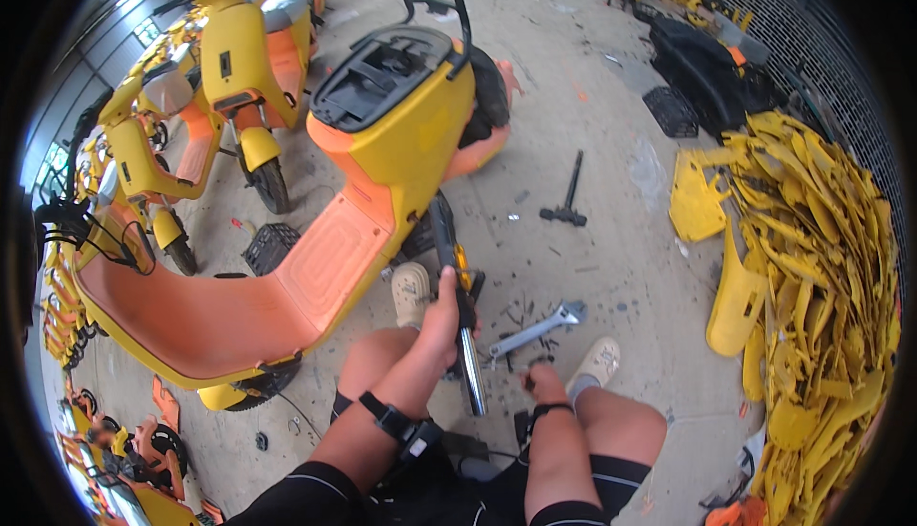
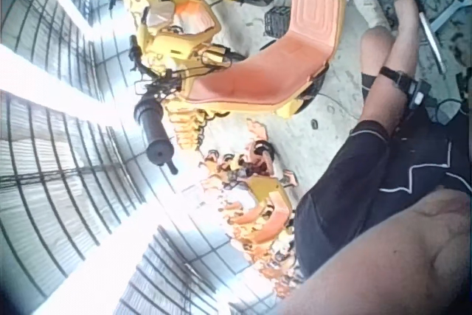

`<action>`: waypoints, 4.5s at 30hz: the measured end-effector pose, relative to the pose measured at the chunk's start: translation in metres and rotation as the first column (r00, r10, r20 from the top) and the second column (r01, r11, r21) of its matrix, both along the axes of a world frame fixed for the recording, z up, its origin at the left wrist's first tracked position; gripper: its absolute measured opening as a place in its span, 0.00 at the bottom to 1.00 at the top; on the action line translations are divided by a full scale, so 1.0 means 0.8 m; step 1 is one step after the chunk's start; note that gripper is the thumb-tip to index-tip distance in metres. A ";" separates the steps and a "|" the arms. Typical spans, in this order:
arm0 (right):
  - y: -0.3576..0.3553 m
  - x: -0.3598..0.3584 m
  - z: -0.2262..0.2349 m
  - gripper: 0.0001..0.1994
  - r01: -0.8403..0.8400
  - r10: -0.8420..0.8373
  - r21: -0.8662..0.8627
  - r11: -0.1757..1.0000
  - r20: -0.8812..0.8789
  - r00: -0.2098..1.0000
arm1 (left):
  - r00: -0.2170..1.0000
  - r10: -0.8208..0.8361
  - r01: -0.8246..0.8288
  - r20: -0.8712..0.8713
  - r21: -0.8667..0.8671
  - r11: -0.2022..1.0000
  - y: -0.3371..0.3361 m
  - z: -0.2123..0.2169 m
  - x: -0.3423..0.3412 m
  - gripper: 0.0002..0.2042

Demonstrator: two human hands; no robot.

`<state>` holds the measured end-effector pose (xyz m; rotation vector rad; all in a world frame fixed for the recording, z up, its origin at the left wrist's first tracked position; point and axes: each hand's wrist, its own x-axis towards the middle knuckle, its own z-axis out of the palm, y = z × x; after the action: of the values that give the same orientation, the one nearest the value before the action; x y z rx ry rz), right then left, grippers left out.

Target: The person sits on the floor and assembles a black metal scooter part, likely a handlebar stem. They use a wrench to tighten bolts and a screwdriver to adjust components on the part.

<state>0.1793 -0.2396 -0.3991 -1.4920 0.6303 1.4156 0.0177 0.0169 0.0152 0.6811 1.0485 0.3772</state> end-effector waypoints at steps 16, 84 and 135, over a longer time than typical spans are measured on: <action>0.085 -0.108 0.081 0.15 0.512 -0.513 0.098 0.853 -0.017 0.858 | 0.979 -0.082 0.072 -0.186 -0.062 0.996 -0.002 -0.023 -0.020 0.33; 0.196 -0.052 0.541 0.20 -0.612 0.289 0.207 0.763 0.738 0.610 | 0.975 -0.157 0.177 -0.159 0.122 0.977 -0.030 -0.007 -0.017 0.27; 0.196 -0.066 0.537 0.17 -0.642 0.269 -0.035 0.766 0.924 0.271 | 0.957 -0.215 0.242 -0.196 0.124 0.962 -0.033 -0.022 -0.021 0.30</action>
<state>0.1261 -0.0828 0.0308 -1.9133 -0.8218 0.7750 0.0010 -0.0095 -0.0026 0.9744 1.1065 0.1937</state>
